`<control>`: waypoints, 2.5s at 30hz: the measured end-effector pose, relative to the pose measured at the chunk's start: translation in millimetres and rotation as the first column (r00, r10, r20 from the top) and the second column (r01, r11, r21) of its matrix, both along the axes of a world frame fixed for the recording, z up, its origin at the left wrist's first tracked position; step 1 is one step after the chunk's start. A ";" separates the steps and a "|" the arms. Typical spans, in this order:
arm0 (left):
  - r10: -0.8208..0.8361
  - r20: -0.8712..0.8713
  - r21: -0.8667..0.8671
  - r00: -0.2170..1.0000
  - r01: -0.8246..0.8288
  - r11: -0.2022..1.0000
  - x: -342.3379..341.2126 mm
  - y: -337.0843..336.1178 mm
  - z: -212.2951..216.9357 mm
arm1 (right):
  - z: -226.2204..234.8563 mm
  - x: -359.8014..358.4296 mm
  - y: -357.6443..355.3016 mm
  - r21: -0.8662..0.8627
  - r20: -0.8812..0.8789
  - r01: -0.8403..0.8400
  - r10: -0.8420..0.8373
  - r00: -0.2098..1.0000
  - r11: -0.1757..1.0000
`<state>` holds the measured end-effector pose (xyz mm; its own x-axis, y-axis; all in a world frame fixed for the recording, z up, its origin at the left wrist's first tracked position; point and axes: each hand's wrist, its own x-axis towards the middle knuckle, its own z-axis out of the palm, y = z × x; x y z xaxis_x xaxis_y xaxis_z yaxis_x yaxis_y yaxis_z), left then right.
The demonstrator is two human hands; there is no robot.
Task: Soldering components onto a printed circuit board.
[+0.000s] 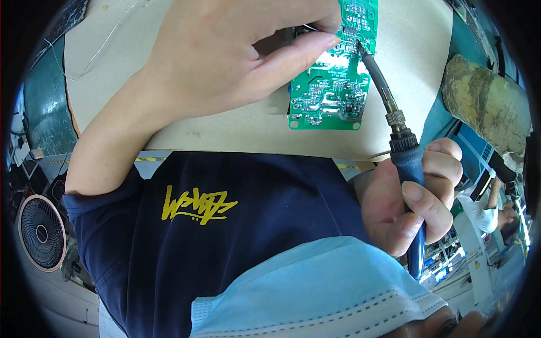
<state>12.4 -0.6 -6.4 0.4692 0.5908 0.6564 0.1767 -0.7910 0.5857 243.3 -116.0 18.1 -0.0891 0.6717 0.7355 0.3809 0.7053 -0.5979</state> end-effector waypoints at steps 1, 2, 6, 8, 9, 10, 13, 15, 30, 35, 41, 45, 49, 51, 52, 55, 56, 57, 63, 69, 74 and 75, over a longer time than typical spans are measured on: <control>0.005 0.000 -0.006 1.000 -0.005 1.000 0.8 0.3 -0.4 | 0.3 1.5 0.1 0.023 0.016 0.021 -0.021 1.000 1.000; 0.008 -0.021 -0.020 1.000 -0.009 1.000 0.1 -0.7 0.2 | -0.9 3.6 1.7 0.053 -0.007 0.007 -0.007 1.000 0.999; -0.009 -0.002 -0.025 1.000 0.009 1.000 -0.5 -0.5 -0.6 | -1.6 7.9 1.9 0.054 -0.033 0.050 -0.048 0.998 0.997; -0.012 -0.001 0.001 1.000 0.012 1.000 -0.8 0.4 -1.4 | -2.7 7.1 0.5 0.026 -0.050 0.081 -0.079 0.996 0.996; -0.013 -0.002 0.007 1.000 0.013 1.000 -0.8 1.0 -1.9 | -3.1 6.6 0.0 0.015 -0.051 0.078 -0.077 0.996 0.997; -0.014 -0.003 0.013 1.000 0.014 1.000 -0.6 1.6 -2.3 | -3.2 6.1 -0.7 0.003 -0.053 0.076 -0.075 0.996 0.997; -0.024 0.014 0.028 1.000 0.024 0.999 0.0 3.1 -3.7 | -4.0 3.5 -2.7 -0.008 -0.079 0.086 -0.087 0.993 0.996; -0.028 0.021 0.057 0.999 0.027 0.998 0.4 3.7 -4.1 | -4.2 3.5 -2.3 -0.001 -0.082 0.098 -0.098 0.992 0.995; -0.035 -0.016 -0.016 0.999 0.035 0.999 1.7 2.1 1.0 | -4.8 6.2 -0.4 -0.023 -0.070 0.082 -0.084 0.994 0.996; -0.029 -0.033 -0.003 0.999 0.029 1.000 2.7 1.6 -1.3 | -9.2 8.7 -0.4 0.028 -0.160 0.060 -0.055 0.986 0.998; -0.041 -0.026 -0.042 0.999 0.040 0.998 2.0 2.0 -0.9 | -15.0 22.5 3.1 0.029 -0.358 0.010 0.001 0.934 1.000; -0.031 -0.113 0.001 0.993 0.032 0.999 2.0 0.6 7.3 | -22.3 13.7 2.2 -0.194 -0.178 0.223 -0.258 0.950 0.955; 0.079 -0.154 -0.230 0.985 -0.114 0.966 -3.1 -9.7 22.4 | -26.2 0.2 5.6 -0.342 -0.021 0.217 -0.239 0.971 0.914; 0.094 -0.230 -0.258 0.969 -0.154 0.954 -8.8 -12.4 30.9 | -27.4 -4.6 9.5 -0.321 0.056 0.273 -0.270 0.961 0.907; 0.146 -0.263 -0.275 0.954 -0.219 0.936 -11.4 -12.3 34.6 | -27.4 -6.1 11.1 -0.334 0.033 0.235 -0.238 0.971 0.913; 0.144 -0.324 -0.164 0.935 -0.205 0.965 -18.3 -8.7 47.6 | -25.5 -5.1 15.2 -0.321 0.050 0.144 -0.135 0.990 0.936; 0.094 -0.363 -0.154 0.927 -0.159 0.975 -20.0 -6.5 53.4 | -24.9 -4.5 16.1 -0.306 0.047 0.013 0.002 0.999 0.952; 0.044 -0.399 -0.147 0.916 -0.111 0.983 -22.6 -4.2 60.3 | -24.5 -4.7 16.3 -0.279 0.112 0.004 0.028 0.993 0.960; 0.112 -0.597 -0.129 0.794 -0.233 0.964 -13.1 -26.2 79.6 | -25.1 -7.2 14.8 -0.333 -0.232 -0.010 -0.071 0.970 0.943; 0.182 -0.880 -0.020 0.438 -0.417 0.909 6.0 -45.5 72.9 | -21.9 -4.0 11.7 -0.322 -0.443 0.045 -0.193 0.876 0.946; 0.122 -0.946 -0.032 0.301 -0.460 0.887 12.6 -37.2 76.9 | -21.1 -5.6 11.1 -0.304 -0.463 0.034 -0.179 0.868 0.952; 0.136 -0.928 -0.037 0.347 -0.449 0.893 11.6 -34.9 80.1 | -20.8 -6.4 11.4 -0.304 -0.476 0.025 -0.174 0.862 0.952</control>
<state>24.0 -35.4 73.7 0.4383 0.8731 -0.2135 0.8986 -0.4308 0.0829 236.9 -104.5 -2.7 0.3120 0.8395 0.4449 0.0432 0.4552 -0.8893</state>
